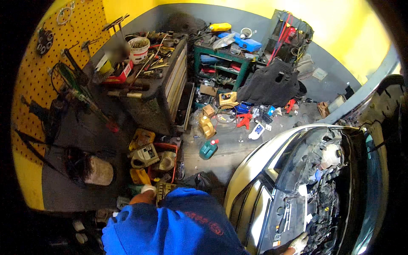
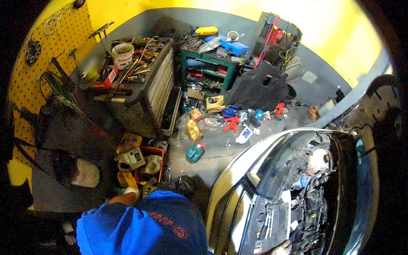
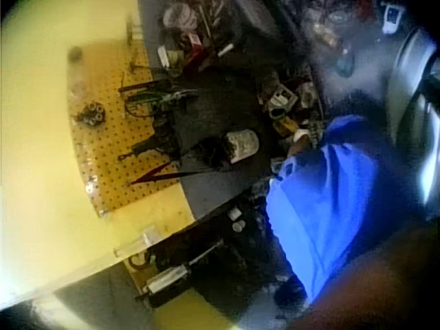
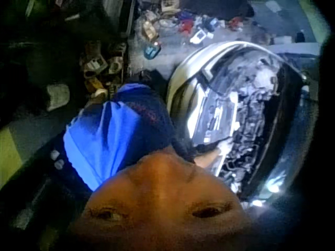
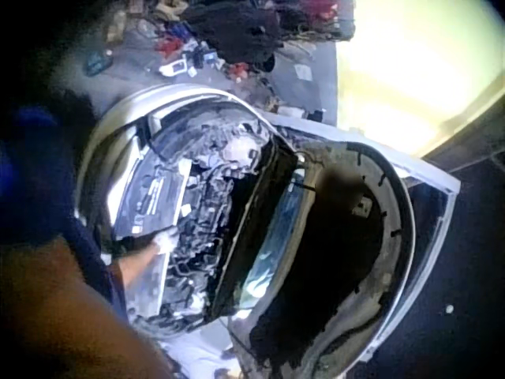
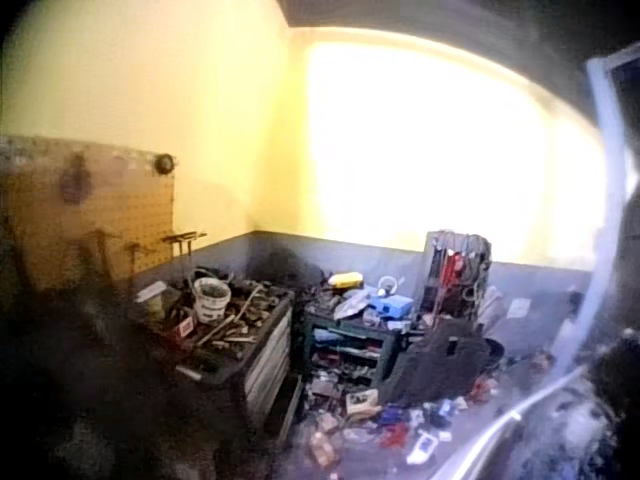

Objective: The person works on a car engine by hand and using a socket wrench, loosening bolts and manipulating components within the engine bay.

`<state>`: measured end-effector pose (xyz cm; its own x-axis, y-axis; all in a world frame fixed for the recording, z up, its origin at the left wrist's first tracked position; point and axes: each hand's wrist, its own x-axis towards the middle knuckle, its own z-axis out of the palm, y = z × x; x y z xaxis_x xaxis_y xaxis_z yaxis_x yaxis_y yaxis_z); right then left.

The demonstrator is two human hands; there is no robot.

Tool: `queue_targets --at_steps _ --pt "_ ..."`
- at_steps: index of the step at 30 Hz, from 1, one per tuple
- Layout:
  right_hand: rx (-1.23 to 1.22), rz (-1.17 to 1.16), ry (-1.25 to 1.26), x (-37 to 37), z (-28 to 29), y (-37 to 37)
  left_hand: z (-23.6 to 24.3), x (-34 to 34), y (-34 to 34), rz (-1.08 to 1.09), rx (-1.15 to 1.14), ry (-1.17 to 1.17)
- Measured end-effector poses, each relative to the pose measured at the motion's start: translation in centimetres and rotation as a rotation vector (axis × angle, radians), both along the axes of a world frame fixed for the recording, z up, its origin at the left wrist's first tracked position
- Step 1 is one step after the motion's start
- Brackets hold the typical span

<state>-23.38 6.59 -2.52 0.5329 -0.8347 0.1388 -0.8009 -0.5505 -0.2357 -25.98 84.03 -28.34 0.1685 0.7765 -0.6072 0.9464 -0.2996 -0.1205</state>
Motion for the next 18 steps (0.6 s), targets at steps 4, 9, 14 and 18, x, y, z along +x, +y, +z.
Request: queue_targets --at_steps 4,9,14,18 --pt "0.063 0.127 -0.016 -0.2 -2.9 -3.1 4.3 15.3 -1.2 -0.121 0.111 -0.501" --pt "0.117 0.091 -0.096 0.6 -3.2 -3.9 19.1 38.0 5.8 -0.413 0.559 -1.416" --pt "0.217 -0.156 0.379 3.4 1.7 1.5 28.2 54.6 19.8 -0.266 0.565 -1.343" --pt "0.127 -0.161 0.395 9.6 -0.2 4.8 31.5 61.9 29.0 -0.231 0.761 -1.101"
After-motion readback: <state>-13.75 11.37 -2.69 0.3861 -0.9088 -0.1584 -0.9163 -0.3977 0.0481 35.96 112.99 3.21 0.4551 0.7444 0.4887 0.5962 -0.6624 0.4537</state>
